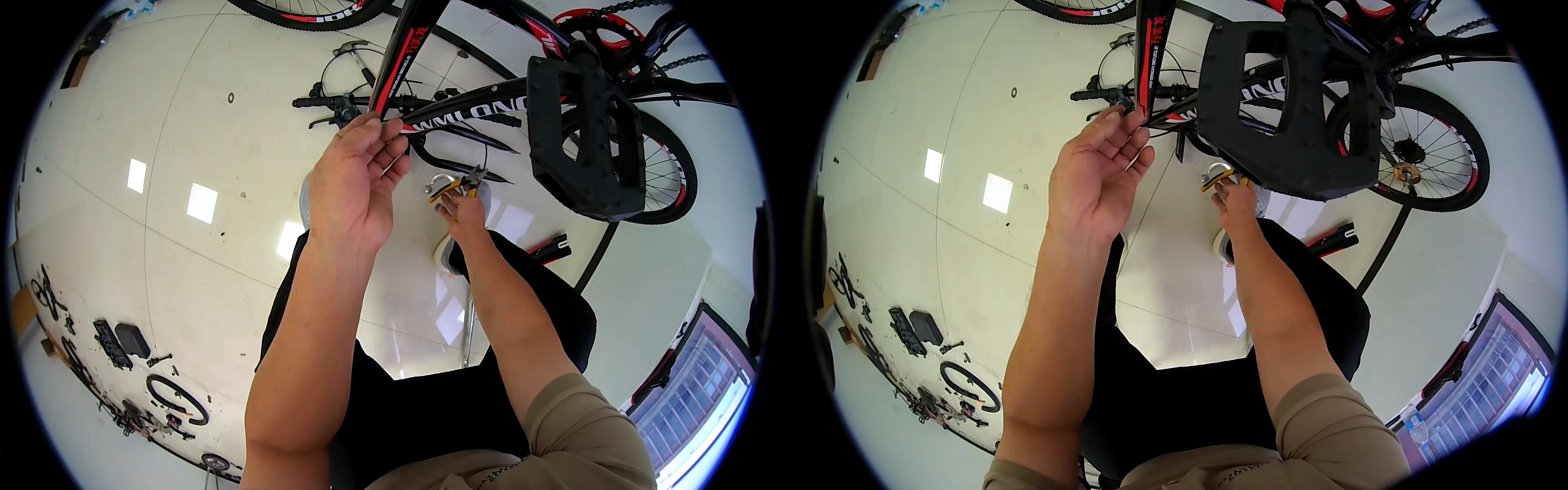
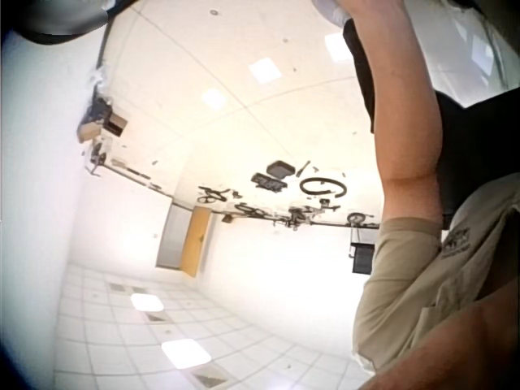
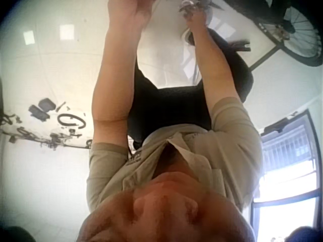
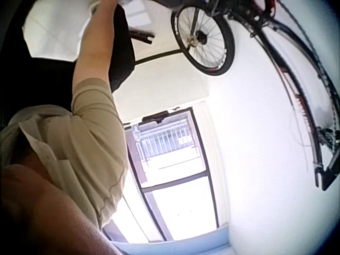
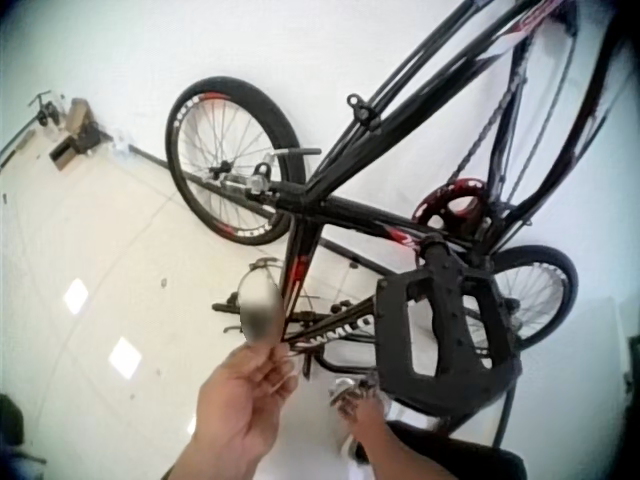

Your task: The person uses pliers to remove a small metal pin from a bicycle pedal. They then pick up a red cylindrical part and repeatedly use the pliers to adjust or remove a small component from it. The bicycle remains upside down on the floor throughout the process.

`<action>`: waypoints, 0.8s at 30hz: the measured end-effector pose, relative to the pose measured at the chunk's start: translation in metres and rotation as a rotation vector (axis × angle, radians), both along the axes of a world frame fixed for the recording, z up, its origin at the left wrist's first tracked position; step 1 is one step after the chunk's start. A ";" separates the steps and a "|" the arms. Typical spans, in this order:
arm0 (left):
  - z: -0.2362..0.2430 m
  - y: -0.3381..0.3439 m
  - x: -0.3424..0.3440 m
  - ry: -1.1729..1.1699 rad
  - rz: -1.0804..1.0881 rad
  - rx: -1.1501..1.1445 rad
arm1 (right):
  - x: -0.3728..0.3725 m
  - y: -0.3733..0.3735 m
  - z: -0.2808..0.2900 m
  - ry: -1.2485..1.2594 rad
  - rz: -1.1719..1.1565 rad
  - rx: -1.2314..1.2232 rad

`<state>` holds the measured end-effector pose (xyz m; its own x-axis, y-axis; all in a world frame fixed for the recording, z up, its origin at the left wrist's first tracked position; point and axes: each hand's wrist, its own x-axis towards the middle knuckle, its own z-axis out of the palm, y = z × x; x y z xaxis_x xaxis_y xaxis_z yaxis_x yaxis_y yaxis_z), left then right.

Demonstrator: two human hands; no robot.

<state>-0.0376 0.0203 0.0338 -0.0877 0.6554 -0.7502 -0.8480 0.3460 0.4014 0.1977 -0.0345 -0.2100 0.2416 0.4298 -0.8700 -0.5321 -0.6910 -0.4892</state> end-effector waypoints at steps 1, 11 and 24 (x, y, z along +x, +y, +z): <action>0.000 0.000 0.001 -0.003 0.002 0.001 | 0.004 -0.001 -0.003 -0.006 0.004 -0.009; -0.001 0.002 0.001 -0.013 0.004 -0.004 | 0.016 -0.017 -0.028 -0.012 0.208 0.022; 0.002 0.002 0.001 -0.006 -0.025 -0.008 | -0.053 -0.068 0.025 0.328 0.537 -0.014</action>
